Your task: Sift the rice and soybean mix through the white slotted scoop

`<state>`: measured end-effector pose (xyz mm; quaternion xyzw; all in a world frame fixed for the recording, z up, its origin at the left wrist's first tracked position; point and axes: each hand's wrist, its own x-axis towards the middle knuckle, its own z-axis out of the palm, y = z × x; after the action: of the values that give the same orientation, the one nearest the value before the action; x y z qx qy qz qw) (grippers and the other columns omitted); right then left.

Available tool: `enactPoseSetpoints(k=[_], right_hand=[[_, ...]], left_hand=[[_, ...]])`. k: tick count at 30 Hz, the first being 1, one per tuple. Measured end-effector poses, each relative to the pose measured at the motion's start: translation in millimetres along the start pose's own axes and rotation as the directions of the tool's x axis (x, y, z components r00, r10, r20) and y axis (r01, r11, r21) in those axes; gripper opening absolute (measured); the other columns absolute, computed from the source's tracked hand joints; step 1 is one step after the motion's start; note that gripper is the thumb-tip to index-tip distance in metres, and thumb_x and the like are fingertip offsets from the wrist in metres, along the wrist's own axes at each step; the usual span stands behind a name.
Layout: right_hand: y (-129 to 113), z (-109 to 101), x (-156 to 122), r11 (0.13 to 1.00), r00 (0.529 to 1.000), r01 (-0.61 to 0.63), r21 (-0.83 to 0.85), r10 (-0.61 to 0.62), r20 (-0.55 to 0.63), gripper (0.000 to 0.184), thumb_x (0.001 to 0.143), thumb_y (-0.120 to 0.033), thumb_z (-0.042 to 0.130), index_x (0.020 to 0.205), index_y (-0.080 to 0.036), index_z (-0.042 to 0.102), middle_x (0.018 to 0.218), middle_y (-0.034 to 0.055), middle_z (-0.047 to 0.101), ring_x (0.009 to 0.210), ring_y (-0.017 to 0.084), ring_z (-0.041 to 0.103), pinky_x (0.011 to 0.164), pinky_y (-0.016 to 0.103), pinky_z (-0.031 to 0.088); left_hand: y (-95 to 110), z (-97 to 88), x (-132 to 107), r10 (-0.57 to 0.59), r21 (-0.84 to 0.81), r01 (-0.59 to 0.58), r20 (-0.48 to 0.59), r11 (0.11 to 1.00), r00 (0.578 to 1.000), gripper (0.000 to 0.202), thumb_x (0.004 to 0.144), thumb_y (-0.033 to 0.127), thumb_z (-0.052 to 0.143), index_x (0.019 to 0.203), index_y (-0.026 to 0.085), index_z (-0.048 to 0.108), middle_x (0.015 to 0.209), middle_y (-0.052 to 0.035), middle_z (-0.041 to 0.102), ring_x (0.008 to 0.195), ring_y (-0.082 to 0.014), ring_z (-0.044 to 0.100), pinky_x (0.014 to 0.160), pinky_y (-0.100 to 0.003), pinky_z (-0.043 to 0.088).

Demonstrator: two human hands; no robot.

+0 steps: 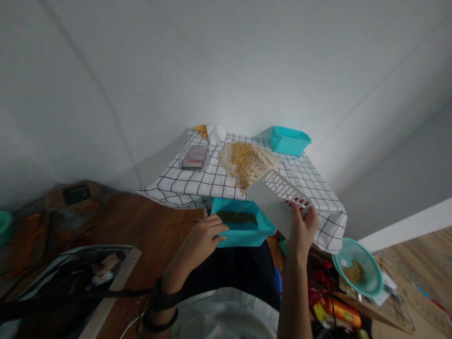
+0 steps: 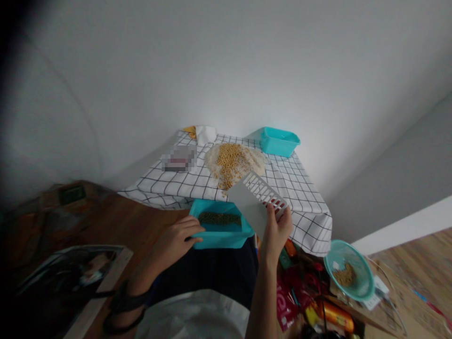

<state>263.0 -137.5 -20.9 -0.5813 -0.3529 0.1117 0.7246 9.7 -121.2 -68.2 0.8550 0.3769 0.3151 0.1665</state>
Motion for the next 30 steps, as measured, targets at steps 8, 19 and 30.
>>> enactPoseSetpoints(k=[8,19,30], right_hand=[[3.1,-0.4,1.8,1.0,1.0,0.004,-0.026,-0.004,0.01,0.027,0.077,-0.041,0.066,0.089,-0.017,0.065,0.082,0.003,0.068,0.07,0.017,0.059,0.07,0.029,0.046],[6.5,-1.4,2.8,1.0,1.0,0.004,-0.015,-0.003,0.027,0.027,0.078,-0.041,0.067,0.092,-0.018,0.066,0.085,0.0048,0.071,0.074,0.019,0.064,0.071,0.031,0.047],[8.3,-2.3,3.3,1.0,0.999,-0.011,0.019,0.009,0.054,0.026,0.077,-0.04,0.067,0.091,-0.018,0.066,0.083,0.0038,0.07,0.076,0.02,0.067,0.073,0.032,0.049]], left_hand=[[2.2,-1.6,0.5,0.0,0.009,0.0,0.001,1.0,1.0,0.014,0.081,0.004,0.07,0.083,0.018,0.072,0.086,-0.004,0.069,0.091,-0.0213,0.063,0.079,-0.032,0.052],[0.1,-1.0,1.0,0.016,0.012,-0.016,-0.007,1.0,1.0,0.014,0.082,0.005,0.068,0.084,0.018,0.072,0.085,-0.0036,0.07,0.089,-0.0211,0.063,0.08,-0.033,0.052],[-1.6,-0.1,0.5,0.019,0.024,-0.019,0.002,1.0,1.0,0.013,0.082,0.005,0.069,0.084,0.017,0.072,0.084,-0.0042,0.069,0.089,-0.022,0.063,0.08,-0.034,0.052]])
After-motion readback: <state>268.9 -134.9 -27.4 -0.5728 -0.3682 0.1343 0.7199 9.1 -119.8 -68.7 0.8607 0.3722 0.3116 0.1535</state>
